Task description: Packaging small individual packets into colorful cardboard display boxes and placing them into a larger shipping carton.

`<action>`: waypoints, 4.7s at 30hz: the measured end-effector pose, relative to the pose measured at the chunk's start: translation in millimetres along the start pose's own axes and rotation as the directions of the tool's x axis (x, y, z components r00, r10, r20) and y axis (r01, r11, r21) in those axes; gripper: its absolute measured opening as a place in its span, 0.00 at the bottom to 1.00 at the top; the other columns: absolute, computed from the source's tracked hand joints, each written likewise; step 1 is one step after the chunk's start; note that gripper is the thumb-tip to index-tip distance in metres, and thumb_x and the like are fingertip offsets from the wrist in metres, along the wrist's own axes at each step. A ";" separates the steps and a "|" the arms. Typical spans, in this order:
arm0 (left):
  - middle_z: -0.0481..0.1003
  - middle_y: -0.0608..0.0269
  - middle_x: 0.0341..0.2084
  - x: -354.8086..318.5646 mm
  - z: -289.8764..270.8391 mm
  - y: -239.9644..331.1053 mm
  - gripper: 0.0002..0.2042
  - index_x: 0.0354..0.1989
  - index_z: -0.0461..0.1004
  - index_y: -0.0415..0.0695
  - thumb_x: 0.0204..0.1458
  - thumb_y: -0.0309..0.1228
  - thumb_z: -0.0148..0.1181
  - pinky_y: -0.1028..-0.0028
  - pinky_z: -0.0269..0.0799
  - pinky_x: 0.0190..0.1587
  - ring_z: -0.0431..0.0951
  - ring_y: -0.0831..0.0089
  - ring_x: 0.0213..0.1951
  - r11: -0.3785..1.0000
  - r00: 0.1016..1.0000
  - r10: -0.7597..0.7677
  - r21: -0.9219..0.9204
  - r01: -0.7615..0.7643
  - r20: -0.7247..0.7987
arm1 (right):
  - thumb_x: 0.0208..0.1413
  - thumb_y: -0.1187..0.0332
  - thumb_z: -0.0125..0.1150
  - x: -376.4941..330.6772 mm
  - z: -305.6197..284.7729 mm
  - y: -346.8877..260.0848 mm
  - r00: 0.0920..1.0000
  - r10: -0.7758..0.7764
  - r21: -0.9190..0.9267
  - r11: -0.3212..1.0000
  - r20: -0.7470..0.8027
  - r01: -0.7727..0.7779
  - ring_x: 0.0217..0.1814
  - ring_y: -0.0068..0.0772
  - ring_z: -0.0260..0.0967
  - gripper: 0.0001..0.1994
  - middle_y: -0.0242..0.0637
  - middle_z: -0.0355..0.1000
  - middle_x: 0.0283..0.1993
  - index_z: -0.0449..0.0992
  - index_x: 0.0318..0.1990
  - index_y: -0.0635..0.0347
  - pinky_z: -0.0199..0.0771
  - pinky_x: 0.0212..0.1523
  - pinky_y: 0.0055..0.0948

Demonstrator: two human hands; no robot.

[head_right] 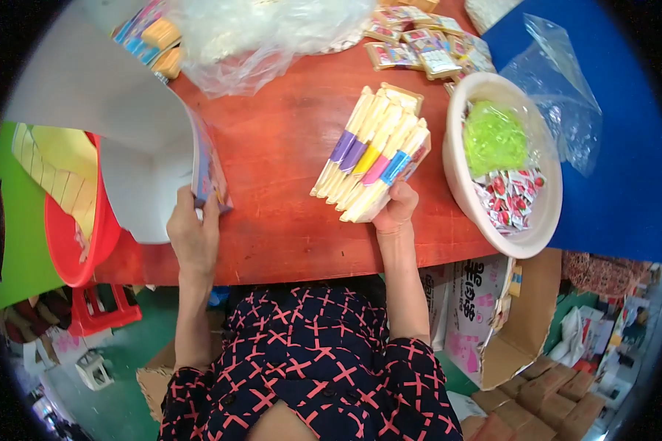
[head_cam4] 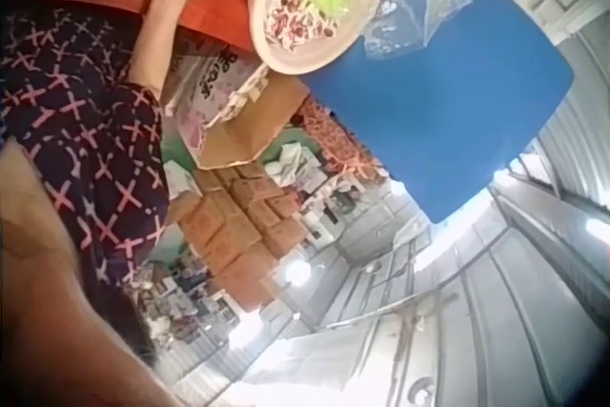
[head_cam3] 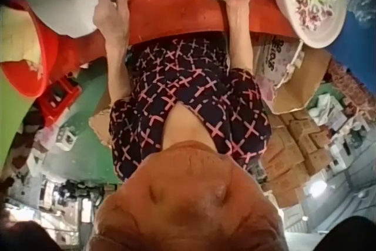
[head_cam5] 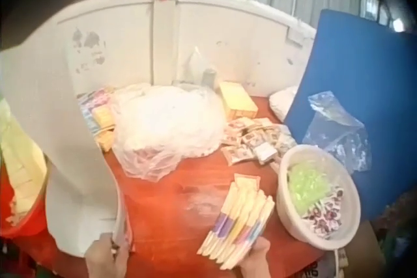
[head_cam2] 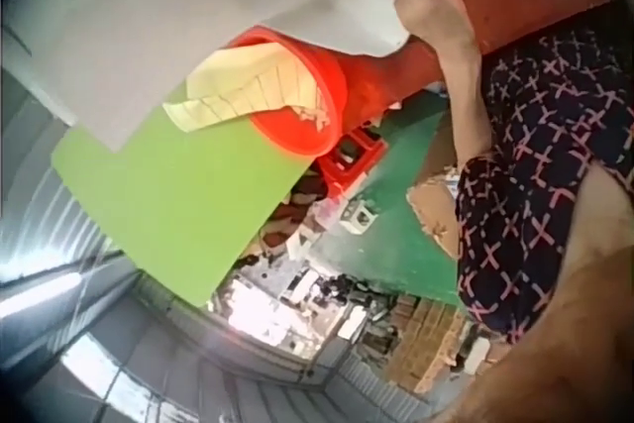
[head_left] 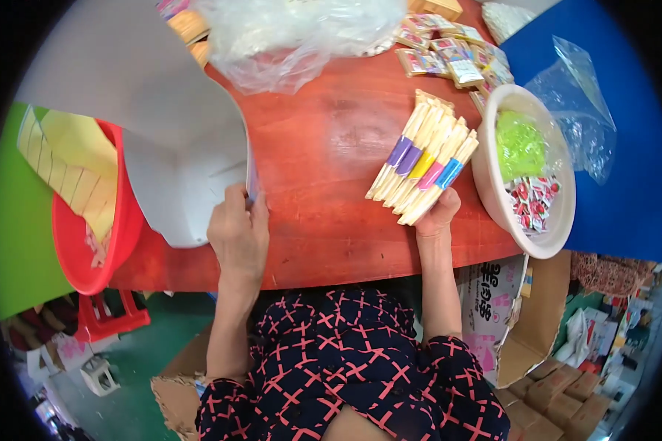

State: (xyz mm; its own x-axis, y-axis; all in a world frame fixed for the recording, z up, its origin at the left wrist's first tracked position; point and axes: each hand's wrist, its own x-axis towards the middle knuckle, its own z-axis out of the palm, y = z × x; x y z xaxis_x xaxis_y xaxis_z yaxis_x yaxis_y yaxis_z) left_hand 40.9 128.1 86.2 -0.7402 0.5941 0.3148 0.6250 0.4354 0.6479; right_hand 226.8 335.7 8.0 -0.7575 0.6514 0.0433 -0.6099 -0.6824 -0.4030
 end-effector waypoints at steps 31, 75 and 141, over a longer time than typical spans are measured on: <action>0.69 0.53 0.45 16.3 -23.2 -23.2 0.32 0.48 0.66 0.40 0.32 0.45 0.63 0.56 0.53 0.58 0.63 0.57 0.54 0.629 0.607 0.518 0.213 -0.747 0.603 | 0.20 0.72 0.67 8.8 130.5 -87.9 0.935 0.334 -0.832 0.480 -0.119 -0.277 0.37 0.32 0.71 0.33 0.41 0.72 0.38 0.67 0.44 0.70 0.72 0.40 0.30; 0.65 0.39 0.45 -38.1 4.7 -18.1 0.29 0.56 0.56 0.40 0.43 0.28 0.58 0.60 0.67 0.35 0.73 0.54 0.27 0.986 0.957 0.023 0.150 -0.069 0.289 | 0.26 0.71 0.69 140.7 205.2 131.9 0.547 0.788 -0.457 -0.613 -0.284 0.645 0.42 0.46 0.68 0.27 0.46 0.70 0.35 0.70 0.40 0.68 0.69 0.39 0.36; 0.74 0.51 0.31 11.7 -25.1 -92.7 0.08 0.32 0.73 0.40 0.51 0.30 0.50 0.62 0.70 0.36 0.74 0.55 0.36 0.801 0.958 -0.211 0.596 0.057 0.193 | 0.46 0.72 0.53 130.7 216.6 82.0 0.748 0.403 -0.835 0.082 0.526 0.543 0.39 0.40 0.70 0.13 0.45 0.72 0.38 0.73 0.41 0.65 0.69 0.40 0.32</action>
State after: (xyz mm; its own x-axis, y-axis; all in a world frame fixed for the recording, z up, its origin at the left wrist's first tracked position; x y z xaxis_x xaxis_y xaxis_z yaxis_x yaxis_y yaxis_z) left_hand -31.9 77.7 47.3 -0.7935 0.6078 0.0312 0.6065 0.7855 0.1232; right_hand 27.4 293.1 178.6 -0.9356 0.0378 0.3512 -0.2670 0.5751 -0.7733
